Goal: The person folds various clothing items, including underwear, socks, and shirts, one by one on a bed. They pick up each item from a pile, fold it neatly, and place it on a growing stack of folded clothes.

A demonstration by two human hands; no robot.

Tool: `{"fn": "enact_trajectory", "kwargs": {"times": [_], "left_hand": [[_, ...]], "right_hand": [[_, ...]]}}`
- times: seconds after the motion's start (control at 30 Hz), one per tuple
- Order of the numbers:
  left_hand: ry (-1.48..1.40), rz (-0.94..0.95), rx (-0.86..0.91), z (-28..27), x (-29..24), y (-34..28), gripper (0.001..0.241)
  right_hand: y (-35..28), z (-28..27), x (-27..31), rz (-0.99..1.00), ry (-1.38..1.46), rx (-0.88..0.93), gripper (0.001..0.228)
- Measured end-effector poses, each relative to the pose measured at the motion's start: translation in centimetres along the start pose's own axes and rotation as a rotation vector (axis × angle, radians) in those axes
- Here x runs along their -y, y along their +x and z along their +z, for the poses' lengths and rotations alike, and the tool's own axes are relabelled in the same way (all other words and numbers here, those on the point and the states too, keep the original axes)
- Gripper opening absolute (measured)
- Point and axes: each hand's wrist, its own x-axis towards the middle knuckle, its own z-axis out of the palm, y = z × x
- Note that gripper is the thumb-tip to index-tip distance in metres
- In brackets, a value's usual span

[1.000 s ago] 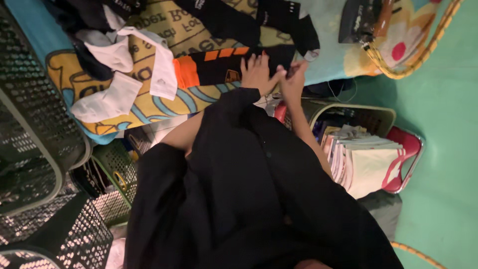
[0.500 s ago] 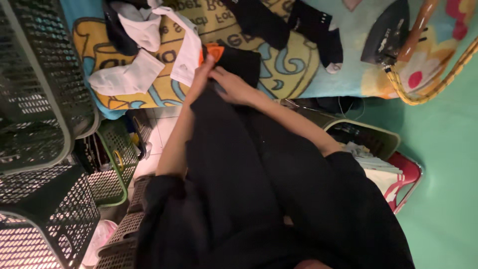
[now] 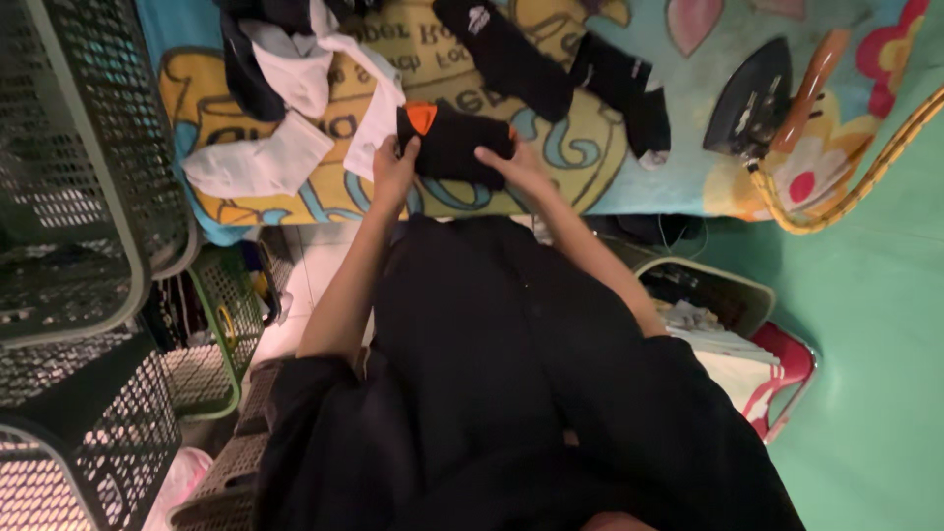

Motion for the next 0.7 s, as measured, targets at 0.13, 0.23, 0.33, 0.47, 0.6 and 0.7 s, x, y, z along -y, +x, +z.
{"fn": "enact_trajectory", "kwargs": {"times": [0.13,0.23,0.33,0.47,0.6,0.7], "left_hand": [[0.004,0.037,0.004,0.3,1.1,0.7,0.034],[-0.191,0.045,0.066,-0.1,1.1,-0.1,0.029],[-0.377,-0.143,0.151,-0.7,-0.9,-1.0,0.029],[-0.544,-0.191,0.309,-1.0,-4.8,-2.3,0.031],[-0.468,-0.135,0.298,-1.5,-7.0,-2.6,0.031],[-0.409,-0.137,0.239,-2.4,-6.8,-2.6,0.03]], "right_hand": [[0.7,2.2,-2.4,0.016,0.244,-0.037,0.08],[0.6,3.0,-2.4,0.055,0.338,0.024,0.069],[1.4,1.5,-1.4,0.094,0.46,0.071,0.063],[3.7,-6.9,0.1,0.037,0.41,-0.096,0.053],[9.1,-19.3,2.4,-0.064,0.867,-0.266,0.033],[13.5,-25.1,4.1,-0.178,1.109,-0.398,0.021]]}}
